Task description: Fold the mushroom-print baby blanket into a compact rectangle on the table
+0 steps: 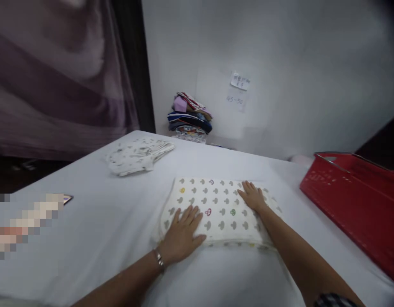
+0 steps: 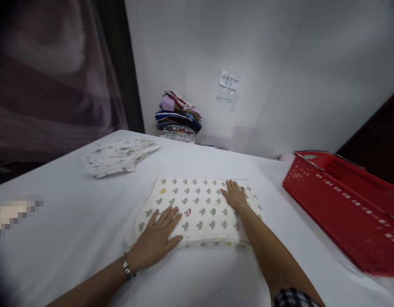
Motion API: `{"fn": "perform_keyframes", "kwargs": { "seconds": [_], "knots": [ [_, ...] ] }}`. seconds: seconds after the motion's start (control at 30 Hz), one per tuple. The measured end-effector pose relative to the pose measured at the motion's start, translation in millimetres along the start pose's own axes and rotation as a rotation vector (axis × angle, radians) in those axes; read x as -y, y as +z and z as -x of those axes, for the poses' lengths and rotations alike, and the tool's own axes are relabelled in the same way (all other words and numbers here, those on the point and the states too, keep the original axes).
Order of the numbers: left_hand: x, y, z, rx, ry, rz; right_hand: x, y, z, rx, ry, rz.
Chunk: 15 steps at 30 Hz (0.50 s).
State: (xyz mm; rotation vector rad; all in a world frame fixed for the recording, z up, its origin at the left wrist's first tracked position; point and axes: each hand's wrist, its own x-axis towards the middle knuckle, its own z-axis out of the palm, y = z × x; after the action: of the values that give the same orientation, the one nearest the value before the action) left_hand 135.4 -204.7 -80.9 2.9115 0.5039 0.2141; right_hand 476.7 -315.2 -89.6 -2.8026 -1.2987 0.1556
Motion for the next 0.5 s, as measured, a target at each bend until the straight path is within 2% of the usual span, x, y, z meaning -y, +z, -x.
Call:
{"fn": "perform_keyframes", "kwargs": {
  "seconds": [0.1, 0.13, 0.17, 0.23, 0.3, 0.37, 0.43, 0.5],
  "knots": [
    [-4, -20.1, -18, 0.152, -0.027, 0.097, -4, 6, -4, -0.026, -0.021, 0.016],
    [-4, -26.0, -29, 0.163, -0.047, 0.121, -5, 7, -6, -0.031, -0.028, 0.017],
    [-2, -30.5, -43, 0.156, -0.088, 0.123, -6, 6, -8, -0.027, -0.038, 0.010],
    [6, -33.9, -72, 0.040, -0.155, 0.060, -11, 3, -11, -0.012, -0.056, -0.019],
    [22, -29.6, -98, -0.022, -0.194, -0.010, -22, -1, -10, -0.022, -0.059, -0.027],
    [41, -20.3, -114, 0.007, -0.284, -0.044, -39, -3, -6, -0.054, -0.022, 0.006],
    [59, -9.9, -120, 0.045, -0.355, -0.044, -58, 0, -1, -0.062, 0.046, 0.025],
    [70, -1.8, -120, 0.041, -0.367, -0.044, -75, 6, 5, -0.051, 0.101, -0.001]
  ]
}}
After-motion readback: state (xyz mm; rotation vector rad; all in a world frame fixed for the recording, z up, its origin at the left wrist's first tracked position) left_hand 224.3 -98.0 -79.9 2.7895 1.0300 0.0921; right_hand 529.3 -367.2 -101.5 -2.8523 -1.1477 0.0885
